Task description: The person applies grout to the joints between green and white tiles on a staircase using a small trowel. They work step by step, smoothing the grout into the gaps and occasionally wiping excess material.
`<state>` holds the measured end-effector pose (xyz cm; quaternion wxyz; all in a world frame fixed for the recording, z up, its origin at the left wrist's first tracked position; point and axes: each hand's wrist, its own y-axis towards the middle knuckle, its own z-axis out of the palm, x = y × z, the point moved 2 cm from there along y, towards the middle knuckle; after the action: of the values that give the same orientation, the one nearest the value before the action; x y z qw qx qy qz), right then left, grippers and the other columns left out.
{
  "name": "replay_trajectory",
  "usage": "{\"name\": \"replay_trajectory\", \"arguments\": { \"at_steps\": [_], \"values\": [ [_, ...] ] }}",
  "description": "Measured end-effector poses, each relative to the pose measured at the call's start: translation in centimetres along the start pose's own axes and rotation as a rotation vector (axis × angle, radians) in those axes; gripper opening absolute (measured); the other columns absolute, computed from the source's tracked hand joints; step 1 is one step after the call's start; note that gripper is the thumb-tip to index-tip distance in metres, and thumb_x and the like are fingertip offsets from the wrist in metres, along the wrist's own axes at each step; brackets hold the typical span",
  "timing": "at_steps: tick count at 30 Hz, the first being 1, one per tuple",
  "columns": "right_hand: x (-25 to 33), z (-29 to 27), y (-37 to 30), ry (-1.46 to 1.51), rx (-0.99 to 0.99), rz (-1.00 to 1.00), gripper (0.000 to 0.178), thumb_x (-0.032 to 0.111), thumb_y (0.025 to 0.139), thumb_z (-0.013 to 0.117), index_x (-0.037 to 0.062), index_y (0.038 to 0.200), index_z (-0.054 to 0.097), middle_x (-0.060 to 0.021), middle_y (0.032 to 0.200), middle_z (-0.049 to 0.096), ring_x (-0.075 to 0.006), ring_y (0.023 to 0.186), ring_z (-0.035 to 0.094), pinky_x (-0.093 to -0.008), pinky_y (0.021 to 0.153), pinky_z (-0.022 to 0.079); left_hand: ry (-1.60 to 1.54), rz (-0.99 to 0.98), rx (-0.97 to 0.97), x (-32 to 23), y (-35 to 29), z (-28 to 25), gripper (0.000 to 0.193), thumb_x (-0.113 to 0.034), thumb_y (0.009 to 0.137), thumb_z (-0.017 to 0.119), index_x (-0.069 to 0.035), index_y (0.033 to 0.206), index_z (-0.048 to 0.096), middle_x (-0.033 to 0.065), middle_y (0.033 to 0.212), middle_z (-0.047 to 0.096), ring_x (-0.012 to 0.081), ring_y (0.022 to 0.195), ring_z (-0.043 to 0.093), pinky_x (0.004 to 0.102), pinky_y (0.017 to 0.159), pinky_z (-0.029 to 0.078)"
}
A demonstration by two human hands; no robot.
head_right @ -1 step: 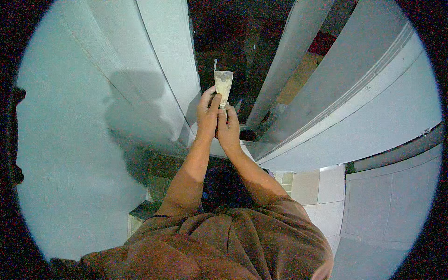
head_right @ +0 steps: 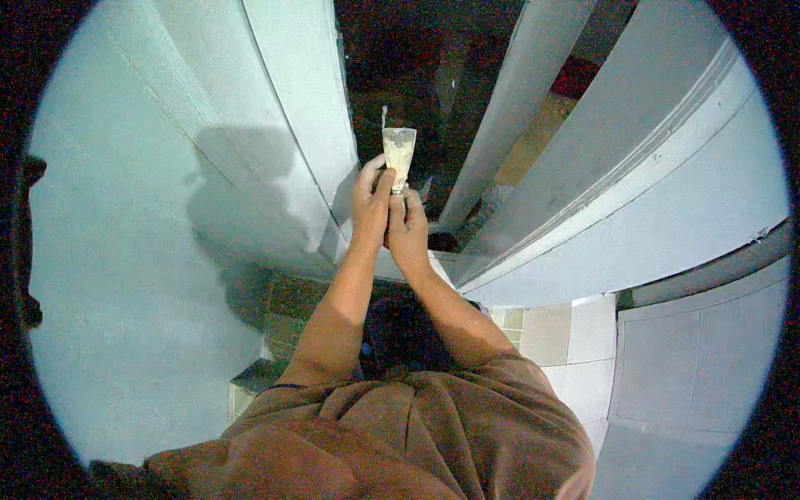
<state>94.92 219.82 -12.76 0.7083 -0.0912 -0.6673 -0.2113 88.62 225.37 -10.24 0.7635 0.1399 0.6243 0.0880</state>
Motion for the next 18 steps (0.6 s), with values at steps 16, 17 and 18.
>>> {"name": "replay_trajectory", "arguments": {
  "at_steps": [16,17,18],
  "values": [
    [1.1,0.1,-0.4,0.086,0.03,0.048,0.02,0.022,0.099,0.046,0.0044,0.105,0.053,-0.0018,0.067,0.053,-0.0064,0.046,0.044,-0.0234,0.038,0.033,-0.052,-0.045,0.027,-0.7,-0.3,-0.1,0.029,-0.012,0.092,0.057,0.002,0.118,0.059,0.0076,0.095,0.065,0.0124,0.085,0.058,0.0264,0.075,0.047],
    [1.1,0.0,-0.4,0.073,0.01,0.052,0.02,0.022,0.099,0.046,0.0043,0.105,0.053,-0.0018,0.067,0.053,-0.0065,0.045,0.044,-0.0236,0.038,0.033,-0.053,-0.028,0.027,-0.8,-0.3,-0.1,0.029,-0.012,0.093,0.057,0.002,0.118,0.059,0.0079,0.096,0.065,0.0126,0.086,0.059,0.0265,0.076,0.047],
    [1.3,0.1,-0.4,0.074,0.015,0.014,0.02,0.022,0.099,0.046,0.0044,0.105,0.053,-0.0016,0.066,0.053,-0.0065,0.044,0.043,-0.0237,0.037,0.033,-0.055,-0.011,0.028,-0.9,-0.3,-0.1,0.029,-0.012,0.093,0.056,0.002,0.118,0.059,0.0081,0.097,0.065,0.0129,0.087,0.059,0.0266,0.077,0.047]
  ]
}}
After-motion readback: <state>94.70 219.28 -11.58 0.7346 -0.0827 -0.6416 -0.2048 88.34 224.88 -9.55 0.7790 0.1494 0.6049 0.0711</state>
